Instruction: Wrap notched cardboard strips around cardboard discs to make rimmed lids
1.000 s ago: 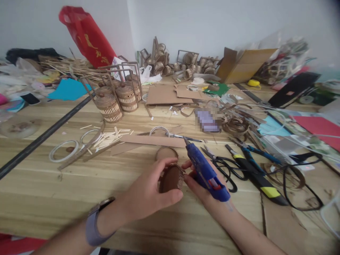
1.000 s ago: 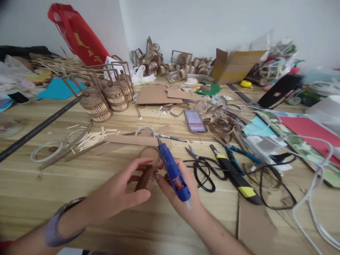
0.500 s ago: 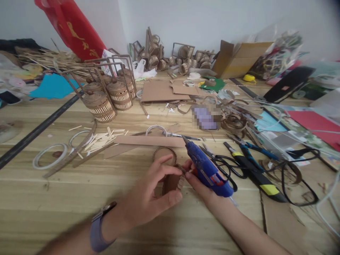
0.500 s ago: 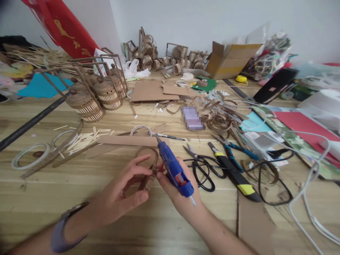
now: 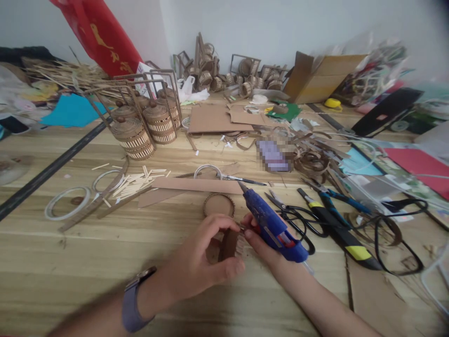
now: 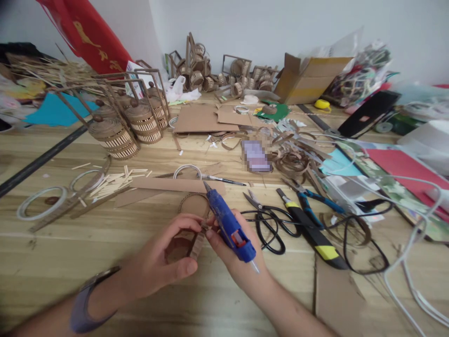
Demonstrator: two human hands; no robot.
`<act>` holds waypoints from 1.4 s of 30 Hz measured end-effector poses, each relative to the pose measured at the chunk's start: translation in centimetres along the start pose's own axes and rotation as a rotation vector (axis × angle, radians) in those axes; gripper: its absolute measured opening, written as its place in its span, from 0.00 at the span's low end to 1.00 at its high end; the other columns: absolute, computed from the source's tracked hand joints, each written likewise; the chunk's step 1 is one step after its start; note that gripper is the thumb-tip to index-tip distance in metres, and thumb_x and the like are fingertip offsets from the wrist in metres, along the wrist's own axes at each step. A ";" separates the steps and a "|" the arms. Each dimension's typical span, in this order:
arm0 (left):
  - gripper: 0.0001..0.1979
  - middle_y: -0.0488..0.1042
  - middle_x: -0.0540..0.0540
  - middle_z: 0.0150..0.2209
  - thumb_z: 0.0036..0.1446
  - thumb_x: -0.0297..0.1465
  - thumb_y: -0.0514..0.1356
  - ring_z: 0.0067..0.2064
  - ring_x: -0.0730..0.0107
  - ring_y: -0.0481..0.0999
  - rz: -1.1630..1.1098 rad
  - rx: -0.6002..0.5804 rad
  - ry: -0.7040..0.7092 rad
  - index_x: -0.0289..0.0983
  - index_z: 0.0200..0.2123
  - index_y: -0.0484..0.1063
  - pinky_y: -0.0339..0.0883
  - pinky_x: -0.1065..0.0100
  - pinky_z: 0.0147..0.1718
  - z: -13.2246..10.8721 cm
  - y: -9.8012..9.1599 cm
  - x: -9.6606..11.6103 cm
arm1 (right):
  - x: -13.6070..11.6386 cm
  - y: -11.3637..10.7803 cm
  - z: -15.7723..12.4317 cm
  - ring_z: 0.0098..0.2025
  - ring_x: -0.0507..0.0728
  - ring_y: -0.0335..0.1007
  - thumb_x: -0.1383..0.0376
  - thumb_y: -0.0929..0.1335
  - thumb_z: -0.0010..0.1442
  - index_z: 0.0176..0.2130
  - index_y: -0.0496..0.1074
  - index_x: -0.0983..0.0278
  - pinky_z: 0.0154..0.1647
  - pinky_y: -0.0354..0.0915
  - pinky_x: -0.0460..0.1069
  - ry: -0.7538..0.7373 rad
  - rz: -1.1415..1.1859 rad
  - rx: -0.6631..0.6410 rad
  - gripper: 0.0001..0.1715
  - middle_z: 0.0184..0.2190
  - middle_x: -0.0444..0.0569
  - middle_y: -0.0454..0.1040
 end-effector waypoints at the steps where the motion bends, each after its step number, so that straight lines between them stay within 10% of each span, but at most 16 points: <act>1: 0.20 0.69 0.42 0.51 0.58 0.38 0.65 0.48 0.63 0.74 -0.009 0.003 -0.015 0.42 0.51 0.67 0.72 0.64 0.44 0.0 0.0 -0.1 | 0.0 0.1 0.0 0.35 0.55 0.77 0.61 0.72 0.57 0.36 0.70 0.60 0.35 0.75 0.49 0.001 0.004 -0.004 0.08 0.34 0.47 0.79; 15: 0.22 0.73 0.44 0.40 0.56 0.45 0.65 0.31 0.72 0.74 -0.196 0.255 -0.170 0.41 0.49 0.67 0.71 0.72 0.25 0.3 -2.4 -1.4 | -2.9 -0.6 -0.1 0.26 0.54 0.71 0.60 0.71 0.55 0.28 0.74 0.59 0.27 0.67 0.47 -0.037 -0.165 -0.019 0.06 0.25 0.44 0.75; 42: 0.22 0.72 0.44 0.49 0.56 0.46 0.65 0.48 0.60 0.73 -0.151 0.291 -0.178 0.43 0.50 0.67 0.69 0.62 0.44 -0.1 -2.6 -1.0 | -2.7 -0.8 -0.3 0.23 0.53 0.68 0.57 0.69 0.56 0.21 0.65 0.59 0.25 0.66 0.47 0.003 -0.320 0.027 0.17 0.22 0.43 0.72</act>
Point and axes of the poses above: each hand's wrist, its own z-axis towards the middle knuckle, its own y-axis out of the palm, x = y × z, the point moved 6 cm from there along z, towards the middle knuckle
